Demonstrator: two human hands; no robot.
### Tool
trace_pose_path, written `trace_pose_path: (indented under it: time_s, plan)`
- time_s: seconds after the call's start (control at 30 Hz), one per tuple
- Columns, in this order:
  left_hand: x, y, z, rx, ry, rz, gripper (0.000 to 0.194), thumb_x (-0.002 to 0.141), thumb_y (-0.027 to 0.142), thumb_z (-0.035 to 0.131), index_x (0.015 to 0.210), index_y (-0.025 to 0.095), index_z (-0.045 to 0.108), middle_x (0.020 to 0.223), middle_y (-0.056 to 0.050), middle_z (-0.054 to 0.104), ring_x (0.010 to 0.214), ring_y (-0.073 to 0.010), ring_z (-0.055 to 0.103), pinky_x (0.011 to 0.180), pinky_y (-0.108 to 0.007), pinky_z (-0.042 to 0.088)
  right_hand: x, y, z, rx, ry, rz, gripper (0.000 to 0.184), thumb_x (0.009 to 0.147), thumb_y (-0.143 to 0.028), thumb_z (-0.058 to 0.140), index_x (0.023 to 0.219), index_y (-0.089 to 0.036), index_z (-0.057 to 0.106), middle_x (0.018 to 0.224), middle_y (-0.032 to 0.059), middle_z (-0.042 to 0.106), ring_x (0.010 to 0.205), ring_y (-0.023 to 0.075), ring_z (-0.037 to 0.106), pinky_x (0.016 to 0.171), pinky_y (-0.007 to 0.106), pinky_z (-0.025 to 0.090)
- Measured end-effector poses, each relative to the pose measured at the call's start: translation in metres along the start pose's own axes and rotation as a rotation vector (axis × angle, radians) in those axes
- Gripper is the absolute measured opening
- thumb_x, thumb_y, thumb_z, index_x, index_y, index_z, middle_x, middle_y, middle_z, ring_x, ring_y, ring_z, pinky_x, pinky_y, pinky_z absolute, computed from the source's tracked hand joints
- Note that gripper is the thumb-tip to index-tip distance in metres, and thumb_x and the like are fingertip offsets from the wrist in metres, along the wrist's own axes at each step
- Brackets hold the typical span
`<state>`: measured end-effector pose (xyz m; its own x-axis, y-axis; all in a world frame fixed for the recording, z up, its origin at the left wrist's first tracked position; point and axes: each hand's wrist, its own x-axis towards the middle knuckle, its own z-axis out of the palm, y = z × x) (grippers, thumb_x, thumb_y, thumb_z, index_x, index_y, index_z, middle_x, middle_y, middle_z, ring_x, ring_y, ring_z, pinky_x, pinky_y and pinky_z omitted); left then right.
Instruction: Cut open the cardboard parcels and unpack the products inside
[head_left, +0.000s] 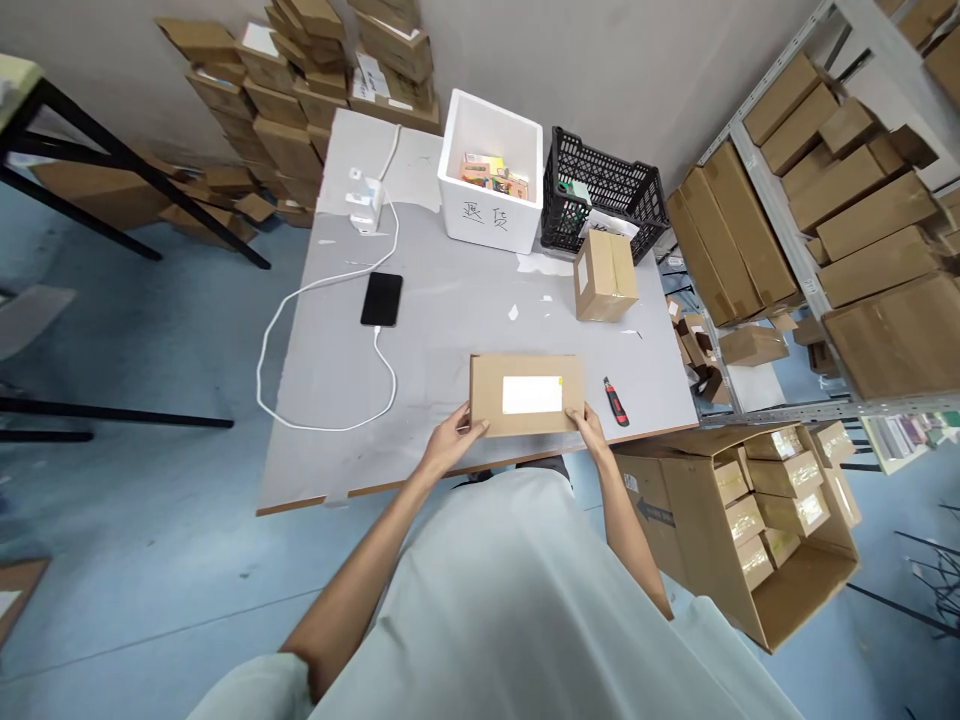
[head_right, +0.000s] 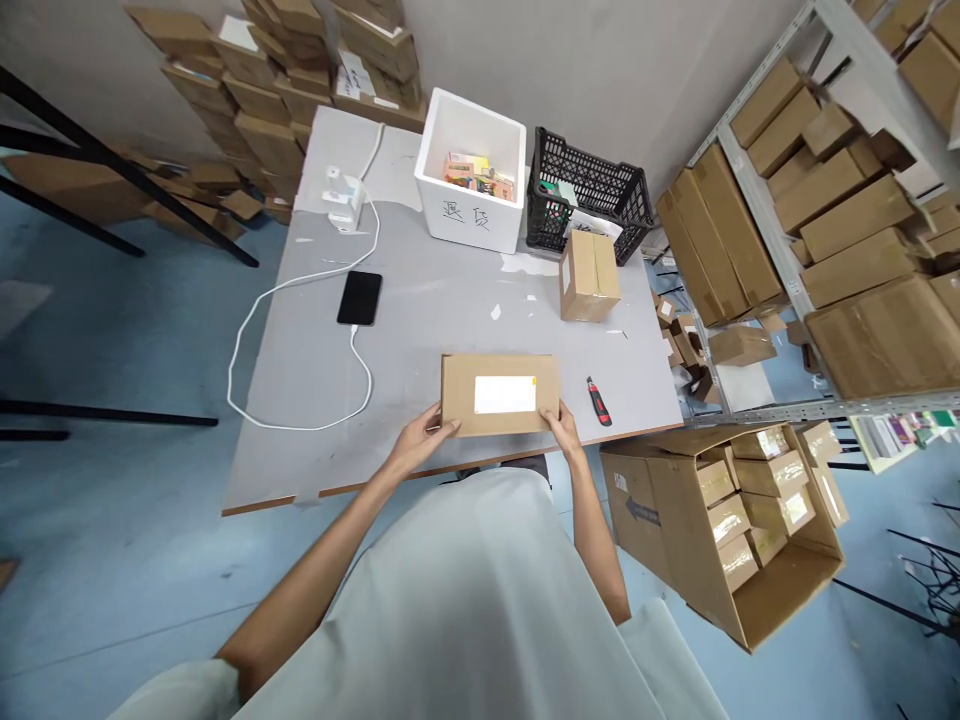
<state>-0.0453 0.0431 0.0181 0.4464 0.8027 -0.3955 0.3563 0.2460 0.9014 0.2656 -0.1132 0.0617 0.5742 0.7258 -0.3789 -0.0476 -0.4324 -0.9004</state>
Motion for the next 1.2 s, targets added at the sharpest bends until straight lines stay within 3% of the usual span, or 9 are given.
trace_pose_path:
  time_s: [0.23,0.4,0.8,1.03,1.13,1.2]
  plan:
    - [0.006,0.001,0.011,0.116,0.051,0.037,0.07,0.095,0.063,0.077,0.153,0.024,0.073,0.137,-0.011,0.085,0.131,-0.0354,0.08,0.117,-0.047,0.061,0.004,0.007,0.012,0.018,-0.021,0.052,0.077,0.088,-0.071,0.075,0.142,-0.016,0.078,0.15,0.018,0.078,0.145,0.0362,0.071,0.128,0.05,0.053]
    - [0.011,-0.002,0.015,0.001,0.016,0.027,0.084,0.088,0.072,0.08,0.152,0.018,0.072,0.143,-0.015,0.082,0.131,-0.035,0.079,0.12,-0.048,0.06,0.004,0.019,0.015,0.047,-0.037,0.019,0.084,0.09,-0.081,0.073,0.147,-0.02,0.074,0.156,0.0165,0.075,0.152,0.0328,0.066,0.133,0.048,0.049]
    - [0.006,-0.003,0.019,-0.118,-0.008,0.006,0.086,0.089,0.069,0.083,0.155,0.016,0.07,0.149,-0.015,0.079,0.139,-0.0357,0.076,0.127,-0.051,0.056,-0.001,0.024,0.02,0.045,-0.013,0.026,0.096,0.092,-0.089,0.066,0.156,-0.019,0.069,0.157,0.0167,0.074,0.154,0.0327,0.064,0.132,0.047,0.05]
    - [0.006,-0.006,0.021,-0.072,0.009,0.042,0.076,0.095,0.067,0.076,0.152,0.017,0.07,0.148,-0.016,0.079,0.137,-0.0344,0.076,0.125,-0.05,0.057,-0.003,0.024,0.024,0.112,0.005,0.01,0.086,0.092,-0.084,0.071,0.15,-0.02,0.073,0.153,0.0154,0.077,0.152,0.0337,0.065,0.132,0.05,0.05]
    - [0.006,-0.008,0.023,-0.058,0.048,-0.034,0.079,0.096,0.064,0.078,0.157,0.016,0.065,0.156,-0.019,0.073,0.144,-0.0359,0.072,0.128,-0.052,0.054,-0.004,0.024,0.024,0.1,0.025,0.021,0.089,0.092,-0.086,0.069,0.151,-0.02,0.071,0.156,0.0162,0.075,0.152,0.0335,0.065,0.132,0.049,0.05]
    - [0.004,-0.01,0.024,-0.06,0.091,-0.119,0.088,0.097,0.062,0.08,0.166,0.014,0.055,0.17,-0.025,0.06,0.153,-0.0383,0.065,0.131,-0.053,0.051,-0.006,0.024,0.022,0.092,0.036,0.03,0.089,0.092,-0.086,0.07,0.153,-0.021,0.069,0.16,0.0161,0.072,0.153,0.0332,0.065,0.132,0.05,0.05]
